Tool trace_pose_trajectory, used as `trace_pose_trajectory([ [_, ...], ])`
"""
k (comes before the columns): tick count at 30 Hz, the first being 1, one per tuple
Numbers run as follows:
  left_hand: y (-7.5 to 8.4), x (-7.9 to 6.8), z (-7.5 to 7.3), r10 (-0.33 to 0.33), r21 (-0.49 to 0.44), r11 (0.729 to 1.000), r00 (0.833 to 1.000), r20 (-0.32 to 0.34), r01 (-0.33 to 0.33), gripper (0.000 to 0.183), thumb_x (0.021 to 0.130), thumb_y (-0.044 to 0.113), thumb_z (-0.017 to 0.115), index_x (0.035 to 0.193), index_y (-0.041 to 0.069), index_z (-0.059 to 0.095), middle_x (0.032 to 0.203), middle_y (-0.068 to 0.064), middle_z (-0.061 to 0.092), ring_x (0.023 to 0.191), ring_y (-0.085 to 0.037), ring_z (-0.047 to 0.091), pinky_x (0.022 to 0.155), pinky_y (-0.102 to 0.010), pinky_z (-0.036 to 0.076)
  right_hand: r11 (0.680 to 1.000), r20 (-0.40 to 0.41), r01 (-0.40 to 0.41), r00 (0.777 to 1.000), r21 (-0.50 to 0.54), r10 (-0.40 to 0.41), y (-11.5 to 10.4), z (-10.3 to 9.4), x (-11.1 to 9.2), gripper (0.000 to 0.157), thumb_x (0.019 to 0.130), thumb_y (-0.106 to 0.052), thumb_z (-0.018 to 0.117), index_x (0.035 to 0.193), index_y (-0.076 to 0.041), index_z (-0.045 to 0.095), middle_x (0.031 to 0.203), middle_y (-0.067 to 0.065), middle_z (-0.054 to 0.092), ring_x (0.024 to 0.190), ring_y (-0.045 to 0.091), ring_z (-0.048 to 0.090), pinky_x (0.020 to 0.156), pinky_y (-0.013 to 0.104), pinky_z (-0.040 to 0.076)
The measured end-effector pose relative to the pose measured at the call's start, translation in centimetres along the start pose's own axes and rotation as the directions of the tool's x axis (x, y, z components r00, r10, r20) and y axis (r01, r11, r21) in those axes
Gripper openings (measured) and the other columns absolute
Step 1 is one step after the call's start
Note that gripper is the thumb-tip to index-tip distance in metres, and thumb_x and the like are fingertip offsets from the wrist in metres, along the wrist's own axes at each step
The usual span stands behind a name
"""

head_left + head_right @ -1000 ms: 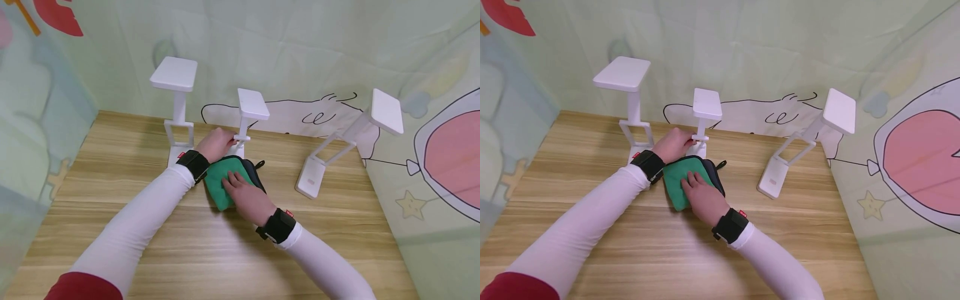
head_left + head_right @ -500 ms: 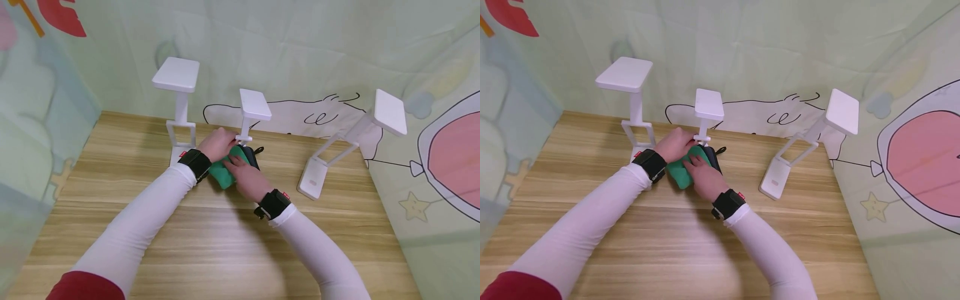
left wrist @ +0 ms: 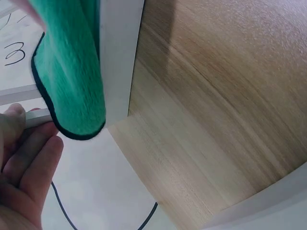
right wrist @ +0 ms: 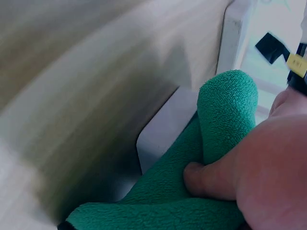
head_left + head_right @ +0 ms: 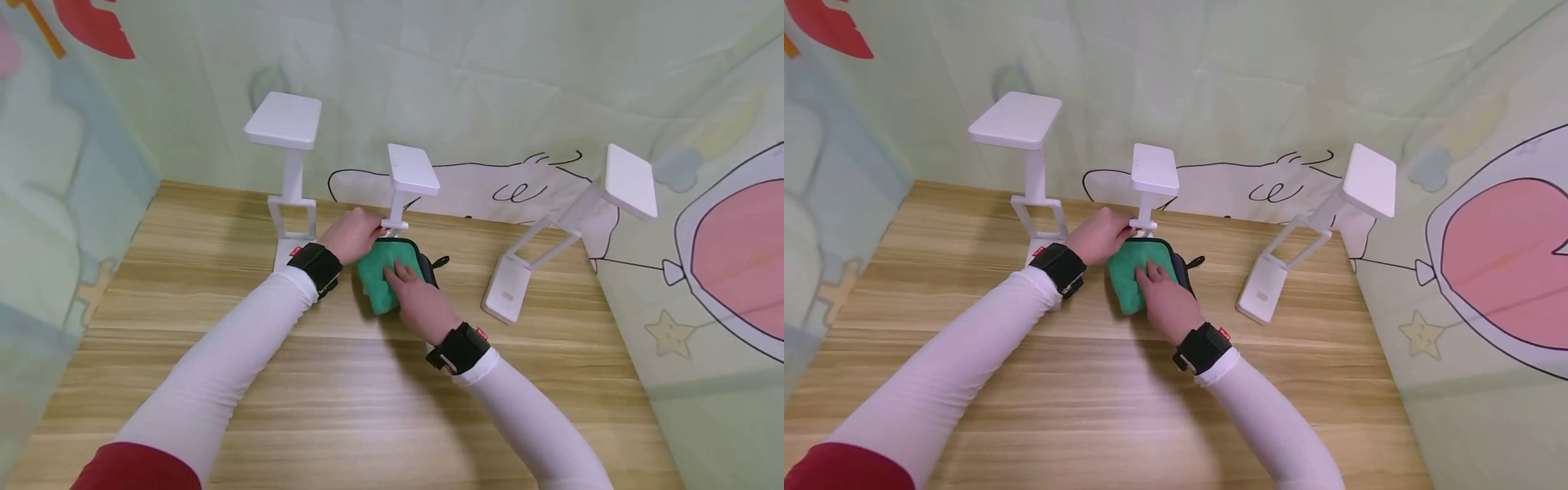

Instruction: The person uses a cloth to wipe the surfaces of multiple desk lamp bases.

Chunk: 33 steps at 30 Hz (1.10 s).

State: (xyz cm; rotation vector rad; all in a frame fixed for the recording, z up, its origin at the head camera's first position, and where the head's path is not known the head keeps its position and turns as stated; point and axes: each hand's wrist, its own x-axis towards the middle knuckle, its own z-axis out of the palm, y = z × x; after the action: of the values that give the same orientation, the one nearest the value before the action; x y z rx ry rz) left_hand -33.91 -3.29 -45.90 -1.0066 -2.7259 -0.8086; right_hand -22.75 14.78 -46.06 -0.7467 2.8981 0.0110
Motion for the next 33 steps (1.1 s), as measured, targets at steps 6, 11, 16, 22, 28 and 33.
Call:
trace_pose_trajectory([
  [6,-0.2,-0.3,0.4,-0.015,-0.002,1.0,0.999,-0.035,0.015,0.01,0.099,0.013,0.061,0.099,0.005,0.067,0.083,-0.007,0.068,0.068,-0.016,0.059,0.059,-0.034,0.051,0.99,-0.026,0.081,0.996,-0.119,-0.084,-1.8,-0.2,-1.6,0.059,0.088,0.001,0.065,0.144,-0.003,0.047,0.145,0.021,0.047,0.132,0.036,0.041,0.091,0.039,0.054],
  [11,0.0,-0.4,0.4,-0.011,-0.002,1.0,0.999,-0.052,0.011,0.01,0.099,0.013,0.06,0.098,0.005,0.067,0.082,-0.007,0.069,0.068,-0.017,0.06,0.059,-0.035,0.052,0.981,-0.043,0.151,0.987,-0.119,-0.157,-3.3,-0.2,-1.7,0.055,0.088,-0.001,0.062,0.142,-0.002,0.05,0.143,0.022,0.049,0.132,0.037,0.042,0.097,0.041,0.05],
  [16,0.2,-0.5,0.2,0.001,0.021,1.0,0.999,-0.038,-0.001,0.01,0.1,0.013,0.06,0.097,0.005,0.066,0.083,-0.008,0.069,0.067,-0.017,0.061,0.059,-0.035,0.052,0.982,-0.043,0.182,0.982,-0.058,-0.185,-3.2,-0.1,-0.1,0.06,0.087,0.004,0.058,0.145,-0.005,0.047,0.148,0.02,0.044,0.135,0.035,0.037,0.09,0.04,0.054],
  [22,0.5,-0.4,0.2,-0.027,0.009,1.0,1.0,-0.003,0.027,0.011,0.101,0.016,0.059,0.101,0.007,0.066,0.089,-0.007,0.069,0.072,-0.019,0.06,0.063,-0.037,0.052,0.987,-0.066,0.157,0.986,0.022,-0.156,-1.6,0.3,2.4,0.066,0.083,0.01,0.053,0.146,-0.008,0.046,0.151,0.016,0.042,0.136,0.031,0.036,0.094,0.04,0.052],
  [28,0.6,-0.3,0.0,-0.064,-0.017,0.998,0.998,0.015,0.065,0.01,0.101,0.017,0.06,0.103,0.01,0.067,0.082,-0.004,0.064,0.068,-0.018,0.057,0.061,-0.034,0.05,0.987,-0.06,0.14,0.989,0.074,-0.135,-0.7,-0.1,2.8,0.069,0.083,0.01,0.055,0.148,-0.008,0.043,0.153,0.016,0.039,0.132,0.027,0.042,0.091,0.039,0.053],
  [33,0.4,-0.4,-0.1,-0.042,-0.007,0.999,0.999,0.007,0.042,0.012,0.101,0.016,0.059,0.106,0.007,0.067,0.083,-0.006,0.066,0.069,-0.019,0.058,0.062,-0.034,0.051,0.992,-0.055,0.104,0.993,0.077,-0.1,-0.5,-0.2,2.3,0.066,0.083,0.009,0.054,0.147,-0.006,0.045,0.151,0.018,0.04,0.138,0.03,0.034,0.096,0.042,0.051],
])
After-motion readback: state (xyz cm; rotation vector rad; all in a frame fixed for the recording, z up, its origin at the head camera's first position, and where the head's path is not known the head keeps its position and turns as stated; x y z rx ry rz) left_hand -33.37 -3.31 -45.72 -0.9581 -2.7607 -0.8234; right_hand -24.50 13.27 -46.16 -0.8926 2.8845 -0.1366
